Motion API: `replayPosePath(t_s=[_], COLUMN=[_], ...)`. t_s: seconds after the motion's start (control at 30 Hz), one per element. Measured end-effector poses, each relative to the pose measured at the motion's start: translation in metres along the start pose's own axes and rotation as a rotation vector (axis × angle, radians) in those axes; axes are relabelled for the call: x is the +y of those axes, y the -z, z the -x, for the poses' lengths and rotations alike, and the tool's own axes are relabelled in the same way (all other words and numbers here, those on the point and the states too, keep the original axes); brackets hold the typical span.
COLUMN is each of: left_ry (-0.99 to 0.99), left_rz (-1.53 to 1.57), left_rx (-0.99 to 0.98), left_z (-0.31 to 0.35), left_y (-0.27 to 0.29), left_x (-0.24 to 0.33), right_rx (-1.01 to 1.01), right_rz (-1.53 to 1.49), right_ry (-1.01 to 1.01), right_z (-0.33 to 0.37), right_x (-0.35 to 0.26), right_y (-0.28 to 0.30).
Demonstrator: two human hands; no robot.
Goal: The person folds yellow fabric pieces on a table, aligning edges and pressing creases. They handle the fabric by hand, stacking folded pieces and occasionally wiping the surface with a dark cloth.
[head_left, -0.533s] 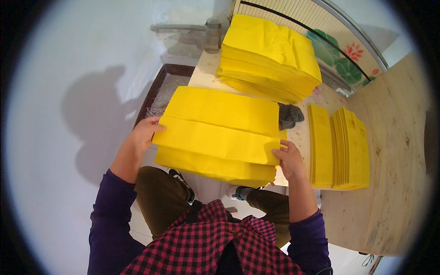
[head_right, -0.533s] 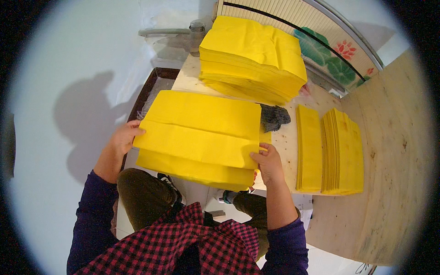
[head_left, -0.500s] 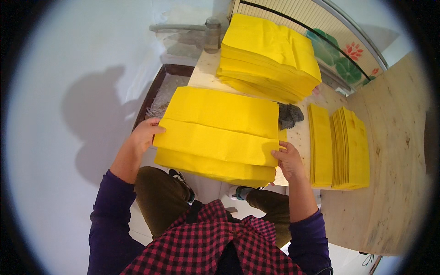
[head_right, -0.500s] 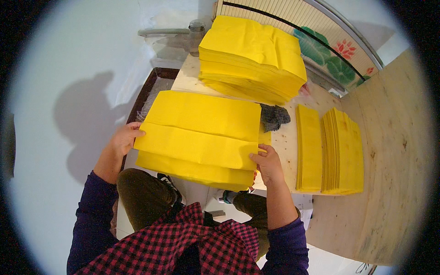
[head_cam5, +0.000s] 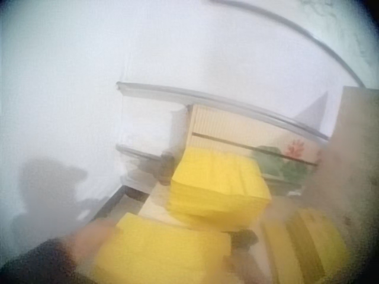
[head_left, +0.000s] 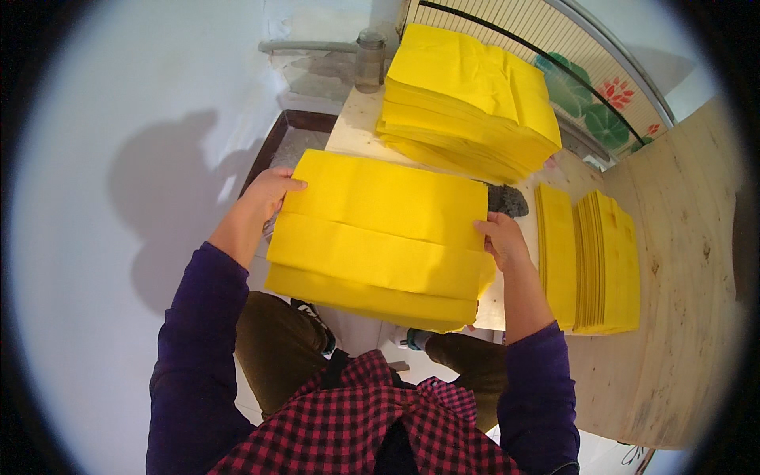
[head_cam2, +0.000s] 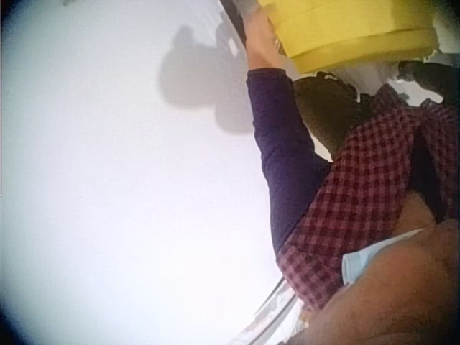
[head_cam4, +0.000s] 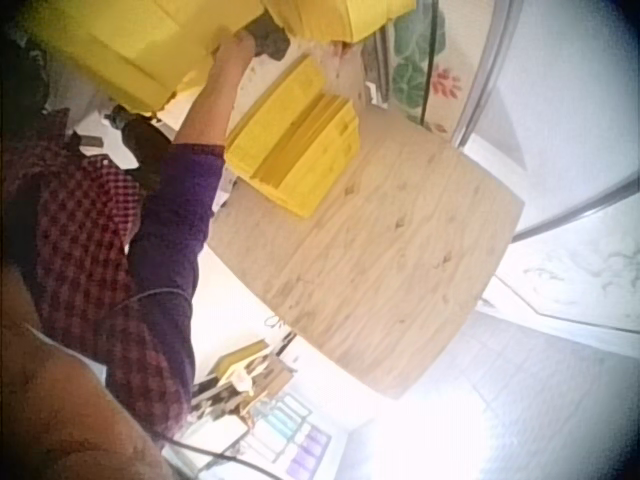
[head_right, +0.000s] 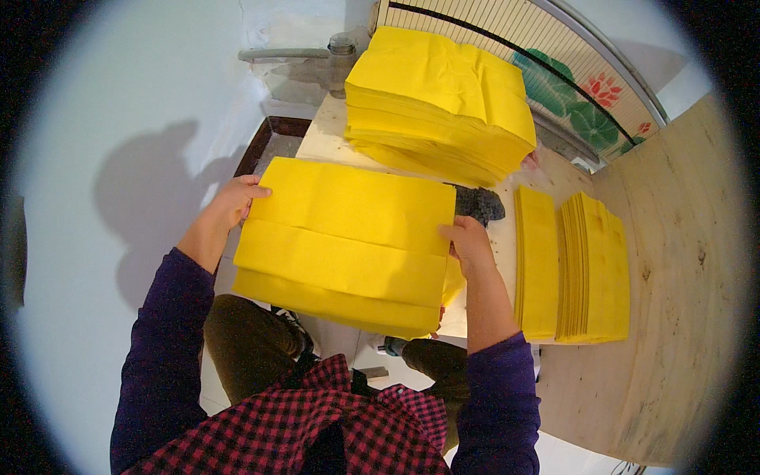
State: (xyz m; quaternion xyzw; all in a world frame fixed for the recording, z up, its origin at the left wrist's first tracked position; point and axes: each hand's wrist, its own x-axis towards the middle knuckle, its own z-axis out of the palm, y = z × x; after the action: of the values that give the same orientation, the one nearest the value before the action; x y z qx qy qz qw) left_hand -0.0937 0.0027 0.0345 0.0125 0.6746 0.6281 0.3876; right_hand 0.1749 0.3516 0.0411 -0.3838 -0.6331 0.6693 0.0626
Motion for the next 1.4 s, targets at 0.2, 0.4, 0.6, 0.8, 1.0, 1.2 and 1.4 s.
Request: replayPosePath(t_s=[0.2,0.4,0.6,0.8,1.0,1.2,1.4], left_ry=[-0.041,-0.136,-0.304,-0.459,-0.47,-0.924,-1.154], left_rz=[-0.001,-0.15,-0.087,-0.056,0.146,-0.378,-0.736], left_rx=[-0.026,0.005,-0.012,-0.09,-0.105,0.056,0.237], left_z=[-0.001,0.008,0.029,0.022,0.011,0.026,0.031], left_y=[-0.001,0.008,0.008,0.026,0.029,0.021,0.017], left_x=[0.013,0.013,0.0,-0.033,-0.053,-0.043,-0.032], right_rx=[-0.043,-0.049,0.058,-0.007,-0.05,-0.056,-0.07], right_rz=[0.091,0.181,0.074,0.021,-0.074,0.191,0.184], right_ry=[-0.024,-0.024,0.158,0.461,0.473,0.491,0.363], right_z=[-0.018,-0.006,0.011,0.026,0.026,0.026,0.021], right_x=[-0.016,-0.033,-0.025,0.016,0.037,0.018,-0.005], right_y=[0.005,0.004,-0.013,-0.009,-0.006,-0.005,-0.008])
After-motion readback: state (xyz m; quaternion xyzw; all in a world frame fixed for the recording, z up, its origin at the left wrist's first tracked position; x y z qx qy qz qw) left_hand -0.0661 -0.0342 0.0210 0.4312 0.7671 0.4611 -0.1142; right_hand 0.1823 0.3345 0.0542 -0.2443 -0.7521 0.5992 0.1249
